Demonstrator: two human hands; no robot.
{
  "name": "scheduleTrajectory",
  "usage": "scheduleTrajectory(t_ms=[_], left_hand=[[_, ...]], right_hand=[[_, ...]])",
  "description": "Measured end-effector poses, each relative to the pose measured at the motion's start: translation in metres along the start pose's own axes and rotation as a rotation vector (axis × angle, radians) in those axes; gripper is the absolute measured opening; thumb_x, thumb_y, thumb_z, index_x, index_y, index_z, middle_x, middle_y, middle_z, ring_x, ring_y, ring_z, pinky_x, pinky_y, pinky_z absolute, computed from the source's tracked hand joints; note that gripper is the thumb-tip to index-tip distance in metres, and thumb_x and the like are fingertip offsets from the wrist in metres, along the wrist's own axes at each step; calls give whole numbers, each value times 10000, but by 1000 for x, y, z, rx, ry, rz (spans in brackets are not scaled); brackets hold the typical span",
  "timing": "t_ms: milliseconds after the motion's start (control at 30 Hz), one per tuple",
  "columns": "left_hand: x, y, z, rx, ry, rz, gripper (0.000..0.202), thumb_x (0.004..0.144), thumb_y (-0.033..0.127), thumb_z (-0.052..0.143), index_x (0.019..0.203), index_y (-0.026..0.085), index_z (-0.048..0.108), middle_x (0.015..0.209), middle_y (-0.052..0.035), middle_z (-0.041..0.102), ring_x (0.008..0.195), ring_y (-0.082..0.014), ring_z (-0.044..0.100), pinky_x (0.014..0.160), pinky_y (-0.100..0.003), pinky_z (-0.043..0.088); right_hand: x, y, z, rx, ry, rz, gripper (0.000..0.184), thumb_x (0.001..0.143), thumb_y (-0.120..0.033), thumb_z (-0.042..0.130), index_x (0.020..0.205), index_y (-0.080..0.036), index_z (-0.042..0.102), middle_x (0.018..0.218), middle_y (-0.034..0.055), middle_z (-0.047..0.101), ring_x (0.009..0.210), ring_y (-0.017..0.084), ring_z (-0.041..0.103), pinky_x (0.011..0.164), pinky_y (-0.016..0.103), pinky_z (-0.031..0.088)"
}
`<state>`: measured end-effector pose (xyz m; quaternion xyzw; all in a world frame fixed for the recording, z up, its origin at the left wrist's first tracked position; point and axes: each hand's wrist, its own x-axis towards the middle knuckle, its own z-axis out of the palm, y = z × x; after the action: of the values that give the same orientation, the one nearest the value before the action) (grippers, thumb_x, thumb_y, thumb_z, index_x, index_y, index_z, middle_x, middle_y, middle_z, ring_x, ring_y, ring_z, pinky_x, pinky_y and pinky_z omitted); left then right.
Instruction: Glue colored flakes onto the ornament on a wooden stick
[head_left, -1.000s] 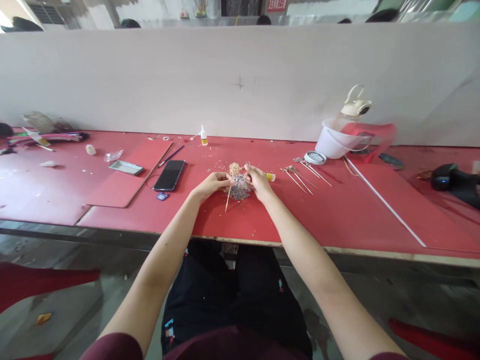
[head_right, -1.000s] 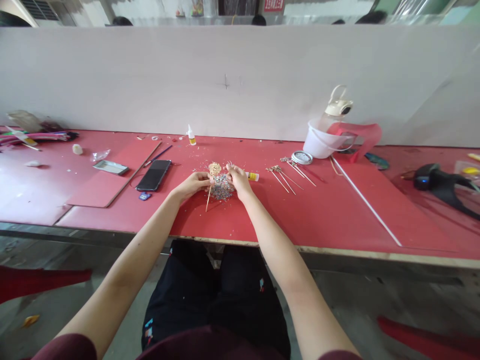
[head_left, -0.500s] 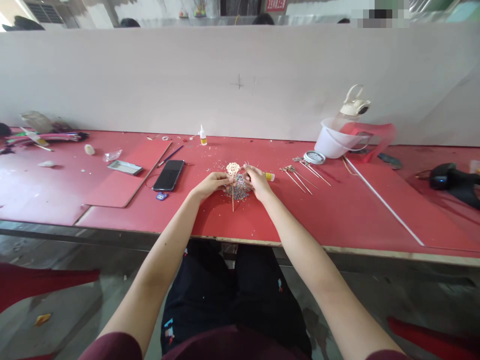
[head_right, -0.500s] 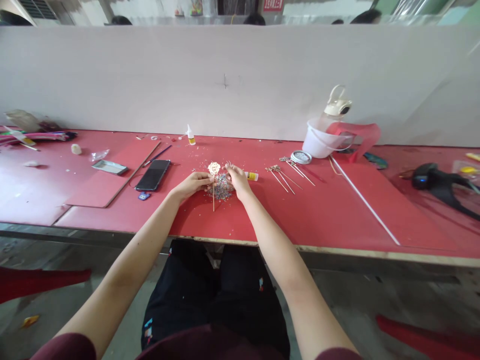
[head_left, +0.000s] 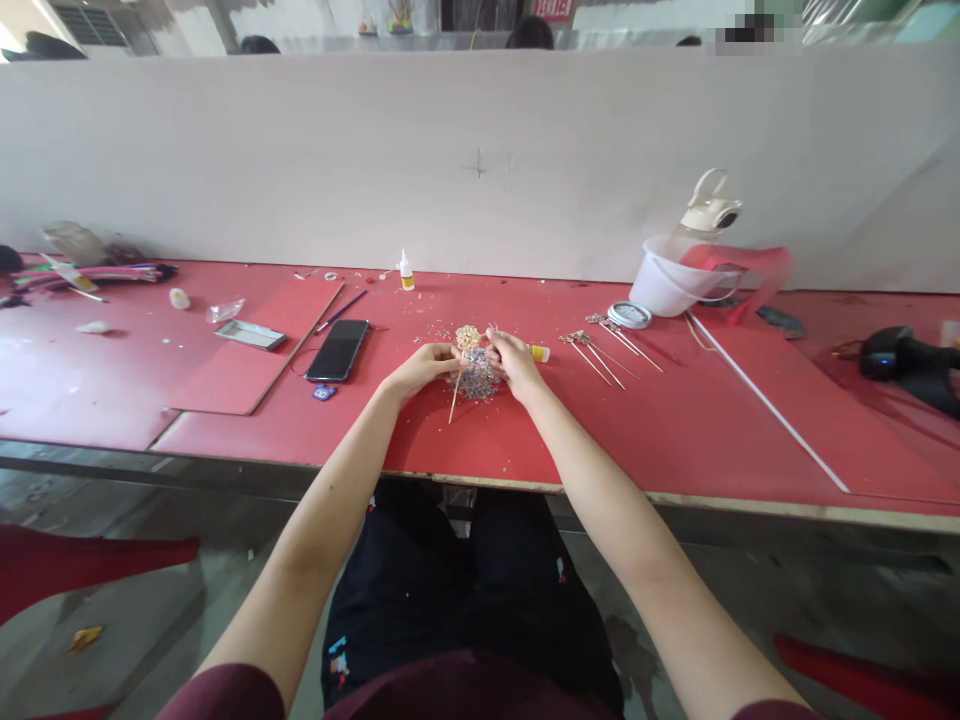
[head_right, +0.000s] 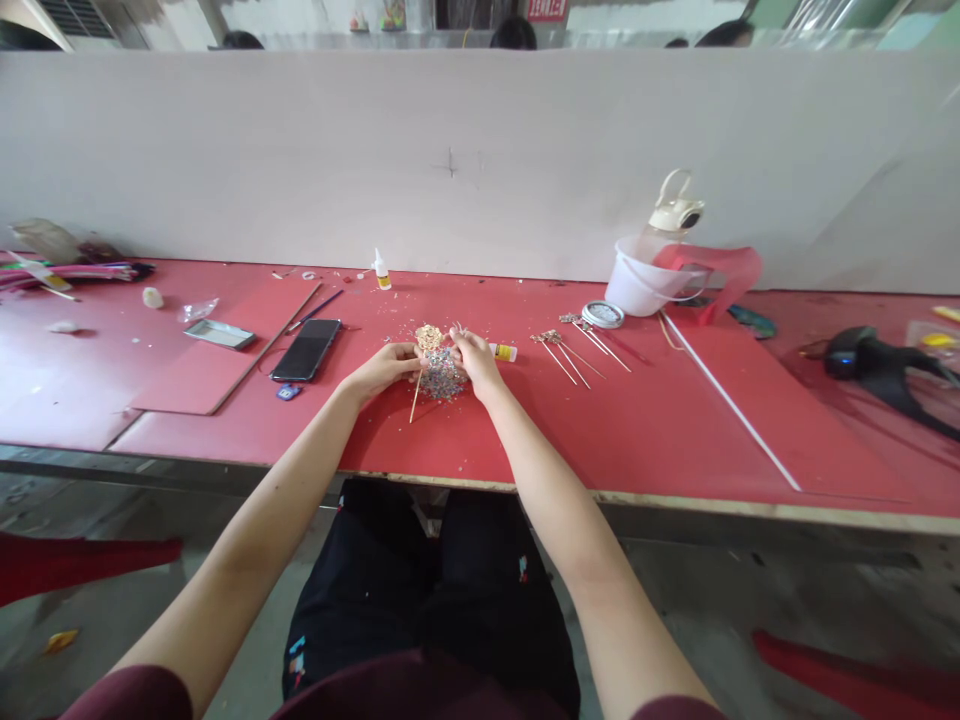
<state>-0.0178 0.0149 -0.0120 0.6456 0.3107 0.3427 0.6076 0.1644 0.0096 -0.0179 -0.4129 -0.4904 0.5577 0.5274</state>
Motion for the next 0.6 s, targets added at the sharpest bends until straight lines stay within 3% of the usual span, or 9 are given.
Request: scheduleTrajectory(t_ms=[600], left_hand=[[1,-1,1,-3,14,-7,239,740,330,686,709,120,578,634,16,506,546,-63,453,556,-223,355]], right_hand=[[0,0,-2,11,-26,-1,342,772,-563,578,803,-223,564,506,-88,321,376,46,204,383,232,131]])
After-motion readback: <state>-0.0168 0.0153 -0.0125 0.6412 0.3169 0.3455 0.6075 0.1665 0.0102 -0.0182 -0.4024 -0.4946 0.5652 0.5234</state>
